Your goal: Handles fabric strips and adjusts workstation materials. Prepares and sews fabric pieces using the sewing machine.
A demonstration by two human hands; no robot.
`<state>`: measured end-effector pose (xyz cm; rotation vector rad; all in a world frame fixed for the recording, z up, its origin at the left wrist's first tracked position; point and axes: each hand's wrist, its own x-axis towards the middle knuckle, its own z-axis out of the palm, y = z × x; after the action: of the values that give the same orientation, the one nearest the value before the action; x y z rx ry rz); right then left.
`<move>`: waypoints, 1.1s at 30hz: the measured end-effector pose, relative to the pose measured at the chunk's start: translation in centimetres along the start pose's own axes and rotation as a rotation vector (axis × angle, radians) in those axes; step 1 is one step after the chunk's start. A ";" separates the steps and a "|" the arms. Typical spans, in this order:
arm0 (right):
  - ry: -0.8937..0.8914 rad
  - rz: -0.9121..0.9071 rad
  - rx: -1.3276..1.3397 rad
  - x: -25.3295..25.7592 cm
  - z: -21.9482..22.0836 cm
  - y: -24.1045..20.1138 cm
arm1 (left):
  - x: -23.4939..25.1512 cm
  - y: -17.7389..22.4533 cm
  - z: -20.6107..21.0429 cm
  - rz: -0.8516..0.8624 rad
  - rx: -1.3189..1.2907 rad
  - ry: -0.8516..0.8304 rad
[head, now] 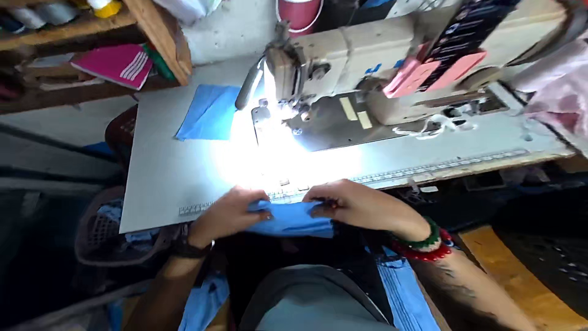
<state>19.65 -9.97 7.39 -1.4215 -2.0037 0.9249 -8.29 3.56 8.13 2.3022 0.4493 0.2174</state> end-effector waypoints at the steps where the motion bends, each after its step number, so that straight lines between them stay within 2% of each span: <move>1: 0.013 0.060 0.017 0.2 0.1 1.3 | 0.3 -1.1 -0.5 -0.029 0.025 0.008; 6: 0.226 0.184 -0.060 2.9 0.5 4.2 | 2.7 -5.2 -1.6 -0.176 0.322 0.115; 10: 0.305 0.179 -0.239 4.7 0.3 4.7 | 4.4 -5.7 -2.9 -0.289 0.300 0.122; 13: 0.412 0.111 -0.443 4.5 0.4 3.9 | 3.6 -5.7 -2.5 -0.184 0.280 0.305; 15: 0.452 0.065 -0.507 3.5 0.7 3.1 | 2.1 -6.0 -2.0 -0.066 0.307 0.322; 17: 0.415 0.044 -0.503 1.9 1.4 2.9 | 0.2 -6.5 -1.2 -0.004 0.313 0.277; 21: 0.306 0.083 -0.428 -0.8 3.2 3.5 | -2.9 -5.7 0.0 -0.040 0.319 0.279; 33: 0.362 0.106 -0.350 -3.1 3.3 5.0 | -5.1 -5.0 1.6 -0.055 0.317 0.325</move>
<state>21.24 -12.56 1.41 -1.7522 -1.8843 0.3268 -13.79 3.83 3.31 2.5677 0.7560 0.5302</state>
